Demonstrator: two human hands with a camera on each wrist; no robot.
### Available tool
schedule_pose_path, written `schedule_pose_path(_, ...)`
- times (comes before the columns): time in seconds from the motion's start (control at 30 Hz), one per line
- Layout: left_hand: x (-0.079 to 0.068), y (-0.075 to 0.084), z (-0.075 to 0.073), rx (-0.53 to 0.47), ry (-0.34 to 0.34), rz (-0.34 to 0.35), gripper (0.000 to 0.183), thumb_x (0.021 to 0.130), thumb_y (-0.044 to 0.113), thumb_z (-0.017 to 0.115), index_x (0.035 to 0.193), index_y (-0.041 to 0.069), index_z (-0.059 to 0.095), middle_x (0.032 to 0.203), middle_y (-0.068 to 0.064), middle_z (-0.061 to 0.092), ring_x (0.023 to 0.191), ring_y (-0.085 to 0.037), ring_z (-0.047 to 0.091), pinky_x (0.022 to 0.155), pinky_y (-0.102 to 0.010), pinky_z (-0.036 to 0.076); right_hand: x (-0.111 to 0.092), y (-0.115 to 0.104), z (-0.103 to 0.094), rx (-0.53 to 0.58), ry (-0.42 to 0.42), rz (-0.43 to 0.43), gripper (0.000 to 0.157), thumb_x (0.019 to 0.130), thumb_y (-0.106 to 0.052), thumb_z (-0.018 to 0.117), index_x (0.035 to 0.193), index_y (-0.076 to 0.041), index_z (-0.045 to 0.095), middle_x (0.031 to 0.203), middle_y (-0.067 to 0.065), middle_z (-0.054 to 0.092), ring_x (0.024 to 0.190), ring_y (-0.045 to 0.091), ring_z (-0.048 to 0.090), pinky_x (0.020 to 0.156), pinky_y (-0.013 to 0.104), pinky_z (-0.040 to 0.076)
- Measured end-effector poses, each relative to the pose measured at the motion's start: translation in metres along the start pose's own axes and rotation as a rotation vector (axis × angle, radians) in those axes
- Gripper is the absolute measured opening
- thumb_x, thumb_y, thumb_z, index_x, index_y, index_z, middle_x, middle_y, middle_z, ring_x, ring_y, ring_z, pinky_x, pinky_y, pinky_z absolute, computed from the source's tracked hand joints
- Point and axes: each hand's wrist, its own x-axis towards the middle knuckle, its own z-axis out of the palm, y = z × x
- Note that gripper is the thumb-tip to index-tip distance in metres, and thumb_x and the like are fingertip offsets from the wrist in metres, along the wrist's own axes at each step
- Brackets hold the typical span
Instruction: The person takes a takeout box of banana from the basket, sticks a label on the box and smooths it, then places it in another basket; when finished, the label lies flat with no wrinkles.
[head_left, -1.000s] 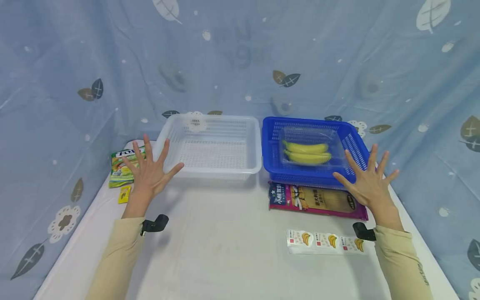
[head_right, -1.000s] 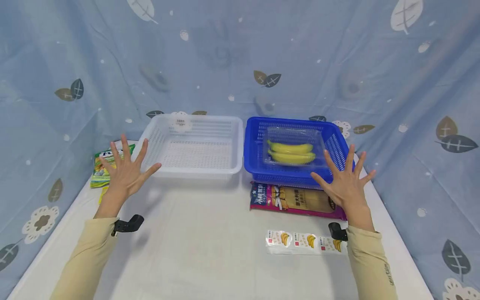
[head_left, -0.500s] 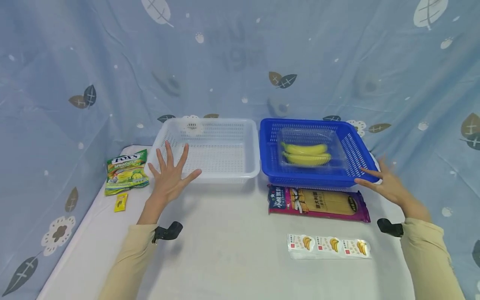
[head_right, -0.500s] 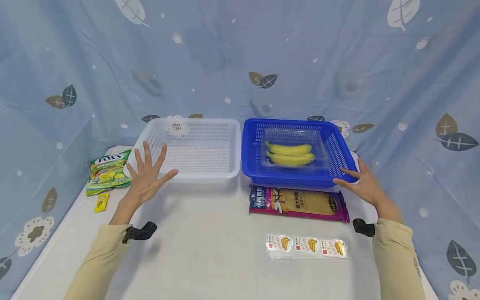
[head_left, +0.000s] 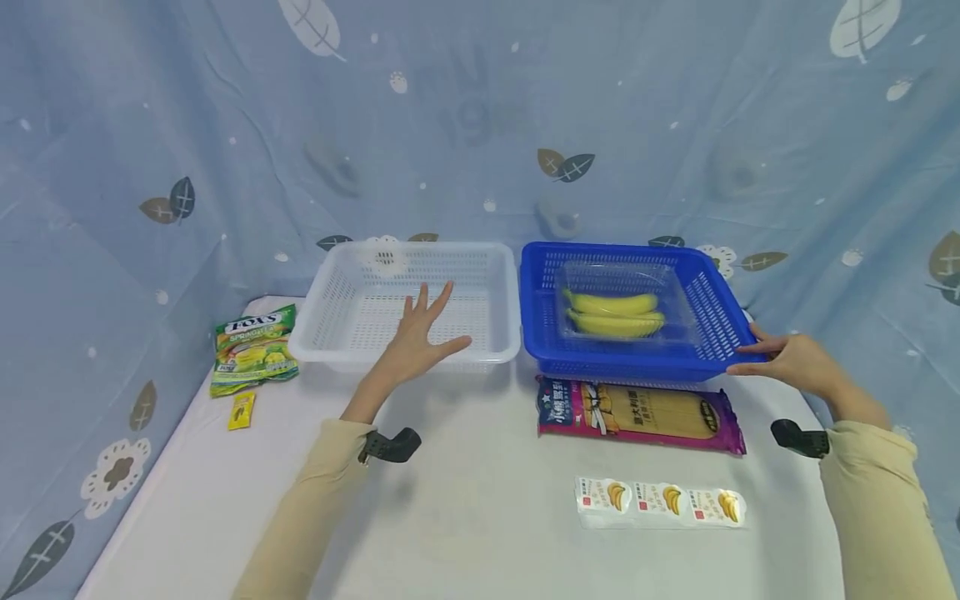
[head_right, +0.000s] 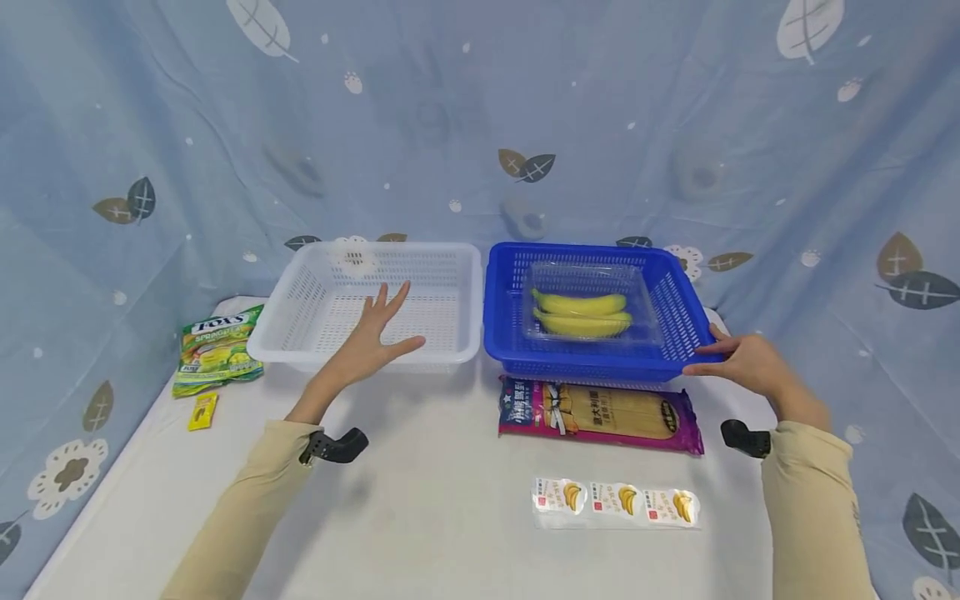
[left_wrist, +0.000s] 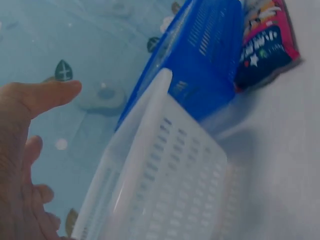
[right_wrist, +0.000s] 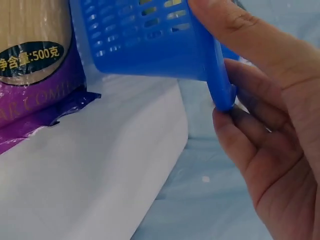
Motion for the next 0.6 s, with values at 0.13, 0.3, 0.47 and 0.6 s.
schedule_pose_path(0.13,0.015,0.011,0.012,-0.107,-0.008,0.003,0.085,0.087,0.049,0.065,0.153,0.034,0.014,0.16,-0.007,0.005,0.145,-0.036,0.005,0.11,-0.064,0.014,0.002,0.003,-0.002,-0.009,-0.035,0.063,0.073,0.082,-0.047,0.073,0.12,0.013,0.056,0.146,0.032,0.019,0.128,0.062,0.018,0.094,0.074,0.026)
schedule_pose_path(0.3,0.033,0.026,0.02,-0.277,0.012,0.052,0.076,0.085,0.04,0.072,0.149,0.029,0.033,0.154,-0.003,0.031,0.139,-0.03,0.031,0.109,-0.048,0.032,0.006,0.004,-0.005,-0.045,-0.016,0.088,0.076,0.076,-0.055,0.074,0.114,0.01,0.063,0.141,0.033,0.028,0.119,0.057,0.036,0.082,0.06,0.042)
schedule_pose_path(0.47,0.046,0.042,0.034,-0.492,-0.011,0.04,0.066,0.085,0.031,0.074,0.144,0.024,0.045,0.15,0.001,0.039,0.135,-0.025,0.039,0.107,-0.036,0.037,0.008,0.005,-0.005,-0.079,0.013,0.079,0.074,0.073,-0.057,0.076,0.106,0.009,0.068,0.131,0.038,0.036,0.094,0.04,0.048,0.067,0.042,0.038)
schedule_pose_path(0.6,0.057,0.056,0.053,-0.531,-0.023,0.0,0.061,0.085,0.032,0.074,0.141,0.027,0.049,0.146,0.002,0.045,0.132,-0.022,0.044,0.104,-0.038,0.04,0.008,0.007,-0.005,-0.084,0.028,0.072,0.068,0.072,-0.054,0.078,0.099,0.008,0.071,0.114,0.038,0.057,0.083,0.032,0.048,0.064,0.039,0.038)
